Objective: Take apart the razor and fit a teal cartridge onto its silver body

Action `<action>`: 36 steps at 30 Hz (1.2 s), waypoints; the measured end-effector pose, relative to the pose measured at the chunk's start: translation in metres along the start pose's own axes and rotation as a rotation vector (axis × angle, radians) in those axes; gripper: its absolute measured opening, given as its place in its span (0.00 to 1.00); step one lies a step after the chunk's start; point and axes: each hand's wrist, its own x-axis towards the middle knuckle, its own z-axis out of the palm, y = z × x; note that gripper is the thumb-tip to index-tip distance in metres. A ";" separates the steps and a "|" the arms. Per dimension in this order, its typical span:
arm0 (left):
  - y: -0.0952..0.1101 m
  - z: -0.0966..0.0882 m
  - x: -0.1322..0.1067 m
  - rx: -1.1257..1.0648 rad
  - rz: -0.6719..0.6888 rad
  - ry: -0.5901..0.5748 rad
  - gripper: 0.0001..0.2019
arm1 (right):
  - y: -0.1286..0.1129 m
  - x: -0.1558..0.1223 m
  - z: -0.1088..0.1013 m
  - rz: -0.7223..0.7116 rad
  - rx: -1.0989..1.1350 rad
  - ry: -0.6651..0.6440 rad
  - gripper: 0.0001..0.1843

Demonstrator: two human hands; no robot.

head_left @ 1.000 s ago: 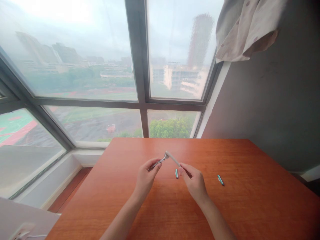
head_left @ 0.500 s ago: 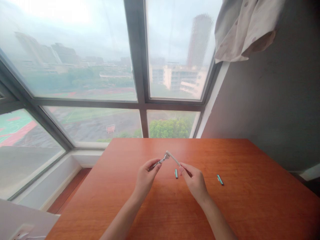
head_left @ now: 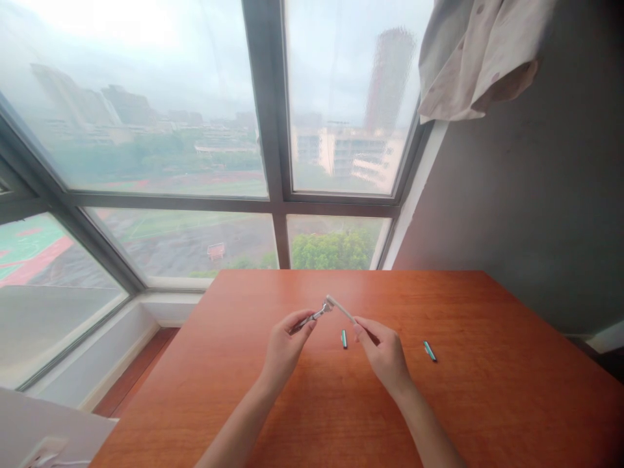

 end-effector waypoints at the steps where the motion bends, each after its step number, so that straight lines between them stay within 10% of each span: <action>1: 0.000 0.000 0.000 0.000 0.005 0.000 0.13 | 0.000 0.000 0.000 -0.009 0.005 -0.007 0.18; 36: 0.009 -0.005 0.000 -0.198 -0.119 -0.018 0.15 | -0.001 0.001 -0.006 -0.055 0.052 0.002 0.13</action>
